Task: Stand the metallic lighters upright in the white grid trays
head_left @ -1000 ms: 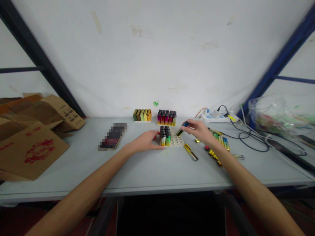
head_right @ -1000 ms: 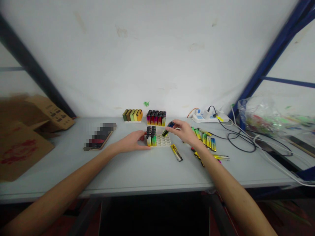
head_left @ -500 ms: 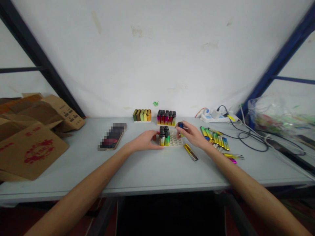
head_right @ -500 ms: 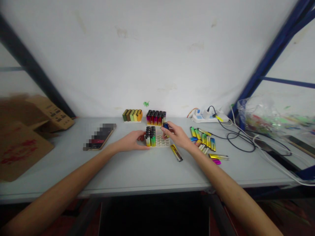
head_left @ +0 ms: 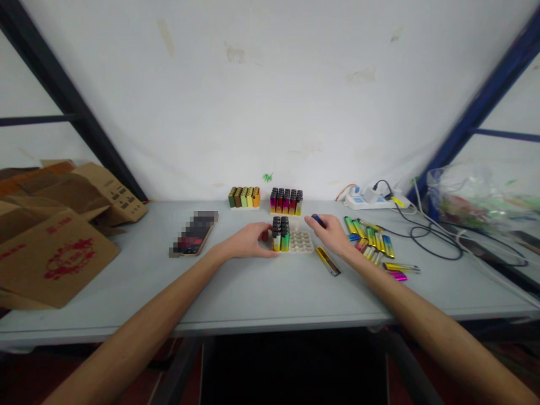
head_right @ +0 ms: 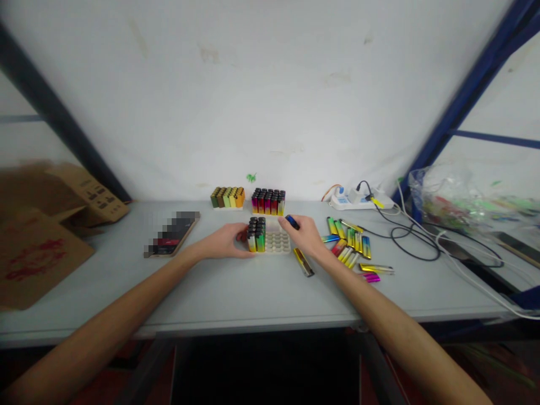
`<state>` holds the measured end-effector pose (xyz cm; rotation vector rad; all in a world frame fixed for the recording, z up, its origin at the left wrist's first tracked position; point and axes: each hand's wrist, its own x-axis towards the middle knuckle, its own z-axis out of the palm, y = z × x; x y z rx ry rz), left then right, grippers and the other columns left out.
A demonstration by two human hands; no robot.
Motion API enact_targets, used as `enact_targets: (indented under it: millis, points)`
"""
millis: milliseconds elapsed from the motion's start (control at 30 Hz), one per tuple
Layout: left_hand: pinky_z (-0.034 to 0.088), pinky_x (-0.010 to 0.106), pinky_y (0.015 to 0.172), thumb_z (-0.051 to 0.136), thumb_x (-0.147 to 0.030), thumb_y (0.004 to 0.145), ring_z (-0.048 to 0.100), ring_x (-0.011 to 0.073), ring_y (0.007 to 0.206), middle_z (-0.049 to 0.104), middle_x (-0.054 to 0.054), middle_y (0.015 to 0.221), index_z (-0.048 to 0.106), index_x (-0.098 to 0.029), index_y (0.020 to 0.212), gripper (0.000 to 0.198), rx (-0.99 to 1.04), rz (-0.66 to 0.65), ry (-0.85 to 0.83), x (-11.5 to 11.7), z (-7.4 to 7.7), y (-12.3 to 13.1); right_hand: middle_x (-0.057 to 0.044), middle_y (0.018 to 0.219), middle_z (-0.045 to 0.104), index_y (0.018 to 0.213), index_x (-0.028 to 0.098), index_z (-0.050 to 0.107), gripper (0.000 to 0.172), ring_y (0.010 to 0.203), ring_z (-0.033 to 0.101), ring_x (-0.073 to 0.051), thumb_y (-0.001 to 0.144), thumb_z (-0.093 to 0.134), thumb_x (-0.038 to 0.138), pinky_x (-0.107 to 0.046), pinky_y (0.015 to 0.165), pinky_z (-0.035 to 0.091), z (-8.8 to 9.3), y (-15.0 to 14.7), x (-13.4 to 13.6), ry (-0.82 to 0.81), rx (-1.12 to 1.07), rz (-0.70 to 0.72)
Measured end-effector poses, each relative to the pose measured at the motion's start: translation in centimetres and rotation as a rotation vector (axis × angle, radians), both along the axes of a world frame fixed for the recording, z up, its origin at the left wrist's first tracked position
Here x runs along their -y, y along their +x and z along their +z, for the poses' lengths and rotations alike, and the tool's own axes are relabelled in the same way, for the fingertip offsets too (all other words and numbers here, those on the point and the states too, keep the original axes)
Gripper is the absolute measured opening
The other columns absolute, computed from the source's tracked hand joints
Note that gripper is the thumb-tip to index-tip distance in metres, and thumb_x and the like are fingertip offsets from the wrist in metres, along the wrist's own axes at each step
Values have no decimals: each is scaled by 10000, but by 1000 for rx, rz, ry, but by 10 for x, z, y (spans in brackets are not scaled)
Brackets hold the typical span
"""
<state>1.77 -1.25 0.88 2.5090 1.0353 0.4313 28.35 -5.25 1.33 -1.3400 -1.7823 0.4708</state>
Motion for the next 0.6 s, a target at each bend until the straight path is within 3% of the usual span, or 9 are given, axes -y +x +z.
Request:
enact_targets:
  millis: [233, 367, 467, 600]
  points:
    - [464, 309, 681, 772, -629, 690, 611, 218, 756, 673, 46, 874, 669, -155, 1019, 586, -3, -2, 11, 0, -1, 0, 29, 566, 346, 584, 228, 374, 371, 574, 365, -133, 863, 433, 466, -276, 553, 240, -6, 0, -5, -3, 42, -19]
    - [465, 311, 681, 773, -629, 689, 614, 220, 755, 674, 45, 869, 670, -157, 1018, 584, -5, -2, 16, 0, 0, 0, 27, 589, 434, 620, 222, 407, 431, 601, 418, -142, 929, 448, 519, -275, 574, 281, -5, 0, -4, 16, 81, -14]
    - [462, 311, 679, 769, -637, 690, 616, 225, 754, 677, 48, 870, 671, -158, 1015, 587, -9, 0, 23, 1, 1, 0, 21, 682, 545, 777, 218, 494, 423, 661, 496, -156, 980, 440, 585, -271, 624, 353, -3, 1, -3, 26, 67, 15]
    - [459, 310, 688, 762, -654, 693, 615, 228, 767, 674, 55, 885, 668, -153, 1013, 602, -32, 0, 29, 2, 1, 0, -13, 825, 630, 975, 212, 545, 339, 759, 578, -175, 1030, 415, 521, -287, 716, 430, -3, 4, -4, 31, 60, 108]
